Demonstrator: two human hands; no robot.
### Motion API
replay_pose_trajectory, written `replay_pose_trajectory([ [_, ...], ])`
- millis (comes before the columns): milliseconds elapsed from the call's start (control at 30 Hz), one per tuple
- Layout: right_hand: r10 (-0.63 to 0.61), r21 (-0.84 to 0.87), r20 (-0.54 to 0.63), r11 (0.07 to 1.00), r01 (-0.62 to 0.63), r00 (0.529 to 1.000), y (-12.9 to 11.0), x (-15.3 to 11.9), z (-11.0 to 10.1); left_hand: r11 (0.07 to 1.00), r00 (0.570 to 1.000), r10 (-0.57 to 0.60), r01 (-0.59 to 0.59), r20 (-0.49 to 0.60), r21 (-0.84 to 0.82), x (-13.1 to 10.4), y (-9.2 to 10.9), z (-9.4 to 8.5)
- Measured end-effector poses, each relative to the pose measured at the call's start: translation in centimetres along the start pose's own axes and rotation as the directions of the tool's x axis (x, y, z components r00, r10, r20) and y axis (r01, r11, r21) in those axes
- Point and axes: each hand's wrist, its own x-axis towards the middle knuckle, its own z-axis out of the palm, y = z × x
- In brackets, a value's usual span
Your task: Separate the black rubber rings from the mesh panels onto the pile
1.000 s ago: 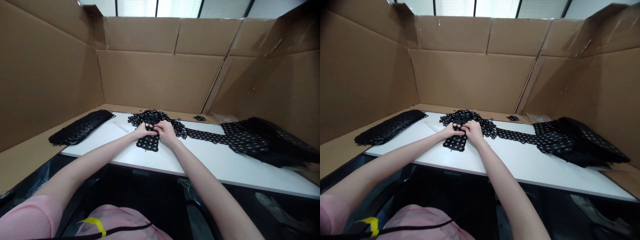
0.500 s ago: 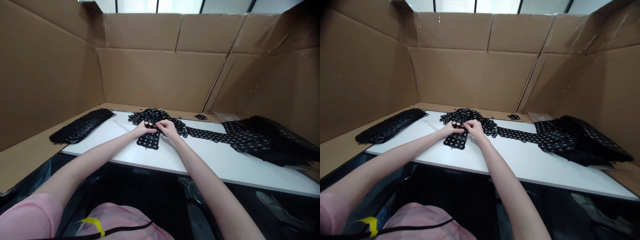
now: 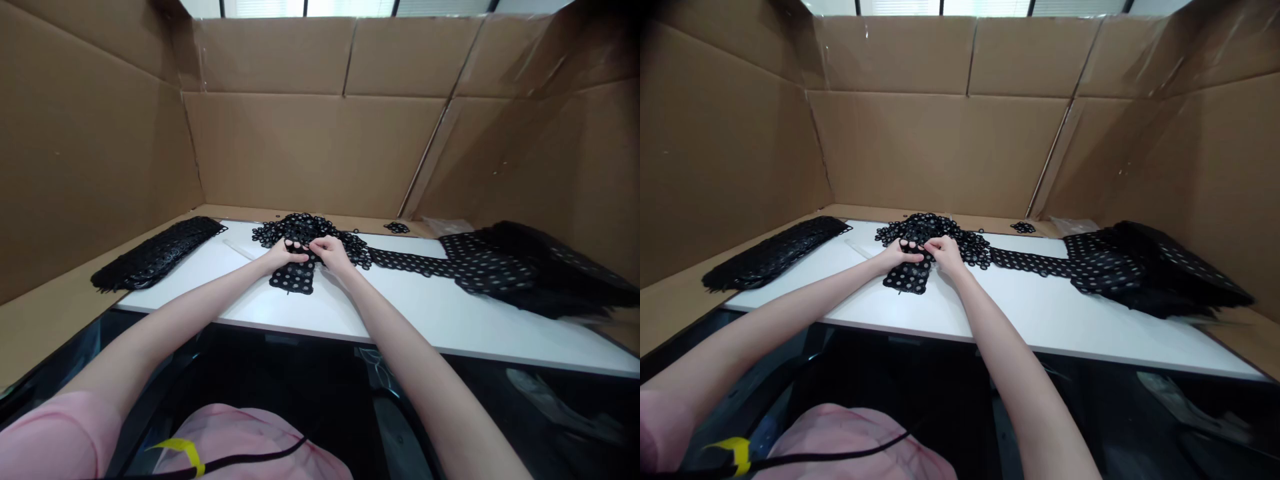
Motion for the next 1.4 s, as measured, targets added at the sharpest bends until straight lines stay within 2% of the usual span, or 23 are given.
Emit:
replay_pose_trajectory([
  [167,0.098,0.101,0.027,0.99,-0.1,0.995,0.2,0.2,0.4,0.998,1.0,-0.007,0.006,0.016,0.064,0.1,-0.1,-0.1],
  [333,0.17,0.083,0.032,0.982,-0.173,0.985,0.6,0.4,0.6,0.991,1.0,0.005,-0.008,0.023,0.134,0.1,-0.1,-0.1],
  [533,0.135,-0.019,-0.059,0.99,-0.137,0.989,0.1,0.7,0.4,0.991,0.999,-0.005,0.0,0.032,0.13,0.0,0.1,0.1],
  [767,0.124,-0.001,-0.202,0.992,-0.127,0.972,-0.3,0.8,-0.2,0.99,0.999,-0.029,0.024,0.034,0.135,0.1,-0.1,-0.1],
  [1000,0.091,0.007,-0.289,0.996,-0.093,0.953,0.1,1.1,0.6,0.996,0.999,-0.045,0.044,0.024,0.076,0.2,-0.5,-0.2],
  [1100,0.159,0.087,-0.395,0.987,-0.136,0.905,1.3,1.3,0.1,0.998,0.999,-0.04,0.04,0.0,0.047,0.3,-0.7,-0.2],
  [1167,0.274,0.173,-0.511,0.961,-0.215,0.814,2.4,1.3,-0.8,0.999,0.999,-0.039,0.04,-0.036,0.021,0.3,-0.7,-0.2],
  [1200,0.3,0.176,-0.537,0.954,-0.243,0.789,3.0,1.3,-1.3,0.999,0.998,-0.044,0.045,-0.049,0.013,0.3,-0.6,-0.1],
  [1233,0.293,0.151,-0.549,0.956,-0.252,0.783,3.5,1.2,-1.7,0.999,0.997,-0.053,0.053,-0.053,0.011,0.3,-0.6,-0.1],
  [1300,0.264,0.07,-0.534,0.961,-0.269,0.803,4.3,1.1,-2.2,0.997,0.996,-0.072,0.073,-0.044,0.017,0.2,-0.4,0.0],
  [1400,0.199,-0.103,-0.474,0.955,-0.279,0.858,4.9,1.0,-2.0,0.997,0.997,-0.069,0.07,-0.022,0.03,0.0,-0.2,0.0],
])
